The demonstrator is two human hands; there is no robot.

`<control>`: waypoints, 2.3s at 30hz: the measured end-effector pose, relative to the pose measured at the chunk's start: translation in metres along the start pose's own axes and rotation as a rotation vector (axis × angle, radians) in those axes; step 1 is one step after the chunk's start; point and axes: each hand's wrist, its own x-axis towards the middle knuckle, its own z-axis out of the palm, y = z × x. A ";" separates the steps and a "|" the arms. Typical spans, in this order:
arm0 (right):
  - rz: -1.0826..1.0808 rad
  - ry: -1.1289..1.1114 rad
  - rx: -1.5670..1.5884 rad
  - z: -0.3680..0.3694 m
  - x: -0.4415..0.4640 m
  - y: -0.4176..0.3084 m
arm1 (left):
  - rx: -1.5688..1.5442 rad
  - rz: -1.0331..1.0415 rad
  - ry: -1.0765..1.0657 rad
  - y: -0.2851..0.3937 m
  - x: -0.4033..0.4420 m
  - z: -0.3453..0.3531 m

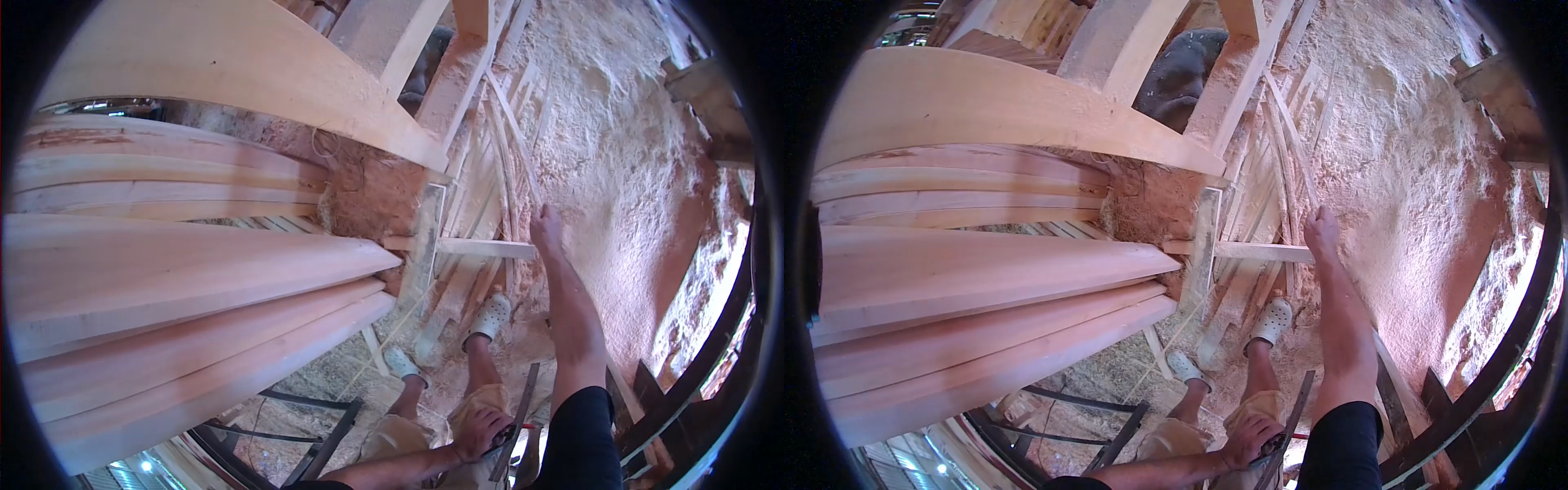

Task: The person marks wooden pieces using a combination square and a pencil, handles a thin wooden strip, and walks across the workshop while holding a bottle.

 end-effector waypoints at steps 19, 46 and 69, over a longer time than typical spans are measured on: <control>-0.147 0.045 -0.035 0.010 0.017 -0.036 | -0.027 0.018 0.006 0.001 0.004 0.000; -0.106 0.023 -0.025 0.016 0.008 -0.017 | -0.083 -0.006 0.011 -0.004 0.001 -0.001; -0.081 -0.004 0.014 0.013 -0.008 -0.038 | -0.085 -0.006 0.001 -0.009 -0.005 0.002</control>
